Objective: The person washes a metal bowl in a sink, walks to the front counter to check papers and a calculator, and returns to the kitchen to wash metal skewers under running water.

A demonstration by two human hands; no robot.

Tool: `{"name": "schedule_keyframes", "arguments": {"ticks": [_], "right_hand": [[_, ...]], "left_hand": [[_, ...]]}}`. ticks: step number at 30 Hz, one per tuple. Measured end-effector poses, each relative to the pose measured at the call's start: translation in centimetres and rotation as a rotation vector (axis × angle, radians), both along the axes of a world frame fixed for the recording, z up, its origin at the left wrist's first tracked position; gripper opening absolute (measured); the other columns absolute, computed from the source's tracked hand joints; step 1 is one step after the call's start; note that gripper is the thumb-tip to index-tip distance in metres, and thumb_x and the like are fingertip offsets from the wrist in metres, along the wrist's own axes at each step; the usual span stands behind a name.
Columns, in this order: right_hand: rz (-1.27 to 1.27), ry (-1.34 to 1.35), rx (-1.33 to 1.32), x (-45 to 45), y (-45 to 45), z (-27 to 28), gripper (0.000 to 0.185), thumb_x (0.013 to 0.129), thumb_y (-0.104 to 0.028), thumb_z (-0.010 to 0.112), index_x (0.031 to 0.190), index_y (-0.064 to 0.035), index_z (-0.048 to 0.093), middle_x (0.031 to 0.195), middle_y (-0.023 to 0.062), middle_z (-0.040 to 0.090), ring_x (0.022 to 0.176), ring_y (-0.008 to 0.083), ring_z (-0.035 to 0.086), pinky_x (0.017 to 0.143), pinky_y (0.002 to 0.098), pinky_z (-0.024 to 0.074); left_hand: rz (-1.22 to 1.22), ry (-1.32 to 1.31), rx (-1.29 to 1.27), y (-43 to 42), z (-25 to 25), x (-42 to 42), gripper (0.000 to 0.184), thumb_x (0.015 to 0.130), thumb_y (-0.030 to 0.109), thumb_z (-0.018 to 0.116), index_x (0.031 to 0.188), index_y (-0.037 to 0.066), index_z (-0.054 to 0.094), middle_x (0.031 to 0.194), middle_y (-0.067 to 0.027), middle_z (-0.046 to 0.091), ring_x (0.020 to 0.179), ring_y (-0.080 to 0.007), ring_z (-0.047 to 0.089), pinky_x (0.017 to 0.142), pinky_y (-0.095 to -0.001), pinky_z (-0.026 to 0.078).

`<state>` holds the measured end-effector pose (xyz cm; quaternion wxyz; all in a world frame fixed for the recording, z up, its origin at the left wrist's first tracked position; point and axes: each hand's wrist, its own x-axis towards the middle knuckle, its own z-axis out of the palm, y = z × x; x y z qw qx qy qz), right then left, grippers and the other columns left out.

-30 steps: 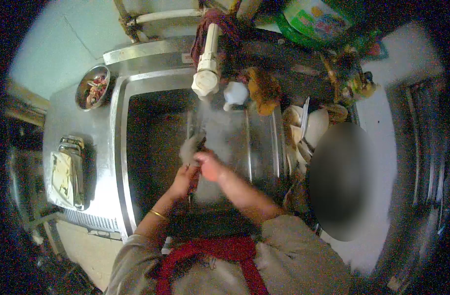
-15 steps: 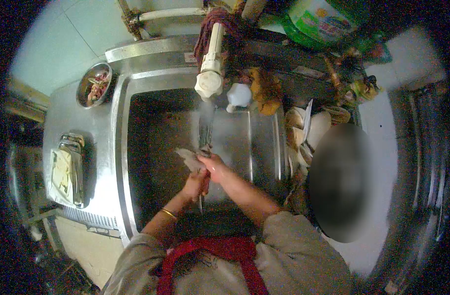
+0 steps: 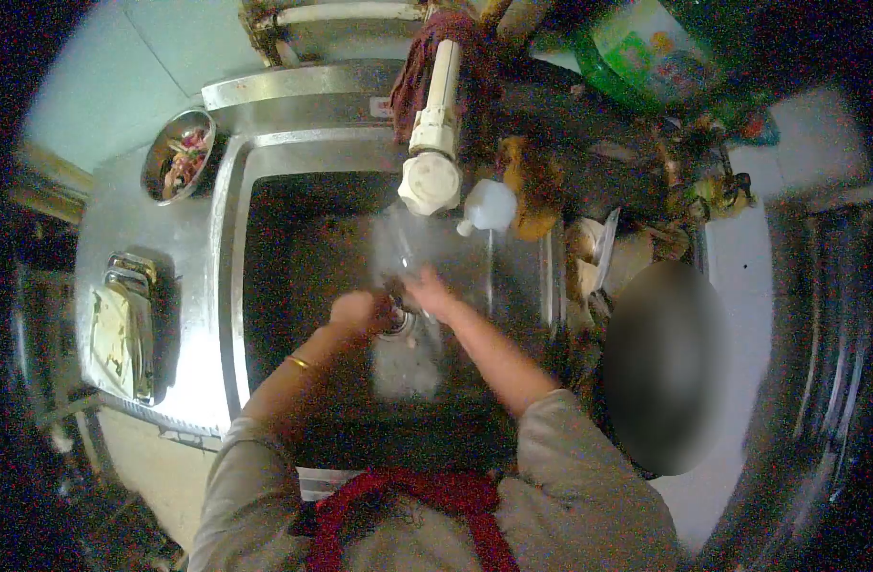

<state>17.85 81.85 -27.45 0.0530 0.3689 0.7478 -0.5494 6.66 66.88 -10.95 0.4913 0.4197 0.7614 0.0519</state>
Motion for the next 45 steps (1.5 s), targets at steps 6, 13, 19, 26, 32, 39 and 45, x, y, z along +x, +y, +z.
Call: {"name": "schedule_keyframes", "arguments": {"ticks": [6,13,19,26,32,39,45], "right_hand": [[0.897,-0.429,0.499,-0.6,-4.3,16.9,0.023,0.079,-0.014,0.048,0.093,-0.0035,0.063,0.092,0.0183,0.063,0.088,0.0367,0.06,0.08,0.044,0.0458],[1.242,-0.066,0.777,-0.7,-1.1,14.3,0.013,0.076,-0.015,0.053,0.08,-0.0068,0.062,0.081,0.0146,0.063,0.078,0.0316,0.062,0.07,0.045,0.0484],[1.208,-0.063,0.799,-1.5,3.1,15.7,0.011,0.073,-0.015,0.055,0.078,-0.0074,0.061,0.074,0.0141,0.063,0.07,0.0326,0.062,0.066,0.0439,0.0489],[0.241,-0.116,0.699,-1.4,13.6,16.4,0.031,0.081,-0.022,0.053,0.109,-0.0104,0.057,0.104,0.0193,0.06,0.093,0.0365,0.058,0.078,0.0445,0.0481],[-0.397,0.155,0.191,1.0,9.7,12.9,0.034,0.082,-0.02,0.049,0.114,-0.0078,0.052,0.112,0.0141,0.057,0.102,0.0288,0.054,0.088,0.0401,0.0428],[-0.365,0.638,-1.346,5.4,-2.5,13.9,0.029,0.086,-0.023,0.045,0.107,-0.0052,0.053,0.11,0.0092,0.057,0.101,0.0242,0.055,0.084,0.039,0.0451],[-0.369,0.437,-0.931,3.9,-5.2,16.0,0.02,0.087,-0.019,0.051,0.098,-0.0023,0.054,0.095,0.0094,0.062,0.082,0.0218,0.061,0.069,0.0382,0.0501]], "left_hand": [[-0.305,0.636,0.545,-1.8,-3.0,0.8,0.079,0.076,0.034,0.062,0.139,0.015,0.018,0.096,-0.0141,0.063,0.094,-0.0299,0.059,0.087,-0.045,0.042],[0.008,0.186,0.078,-3.1,0.5,1.9,0.068,0.085,0.039,0.051,0.137,0.011,0.017,0.097,-0.0183,0.062,0.089,-0.0348,0.061,0.075,-0.0451,0.046],[0.095,0.17,0.121,-5.6,-0.4,0.4,0.048,0.087,0.047,0.046,0.118,0.01,0.043,0.092,-0.0216,0.062,0.087,-0.0387,0.059,0.073,-0.0454,0.047],[0.463,-0.117,0.225,-12.0,-5.0,0.1,0.048,0.088,0.049,0.045,0.096,0.002,0.056,0.088,-0.0204,0.061,0.086,-0.0339,0.058,0.078,-0.0423,0.044],[0.975,-0.751,0.418,-8.6,-4.0,5.1,0.032,0.091,0.034,0.048,0.102,0.005,0.054,0.073,-0.004,0.055,0.067,-0.017,0.054,0.06,-0.0329,0.045],[1.065,-1.215,0.486,-3.2,-1.6,8.6,0.02,0.09,0.024,0.052,0.105,0.01,0.05,0.065,-0.0011,0.051,0.048,-0.01,0.046,0.042,-0.0241,0.041],[1.064,-1.205,0.373,-3.2,-2.2,9.1,0.015,0.089,0.027,0.054,0.095,0.014,0.049,0.061,0.0004,0.047,0.044,-0.01,0.041,0.037,-0.0232,0.035]]}}
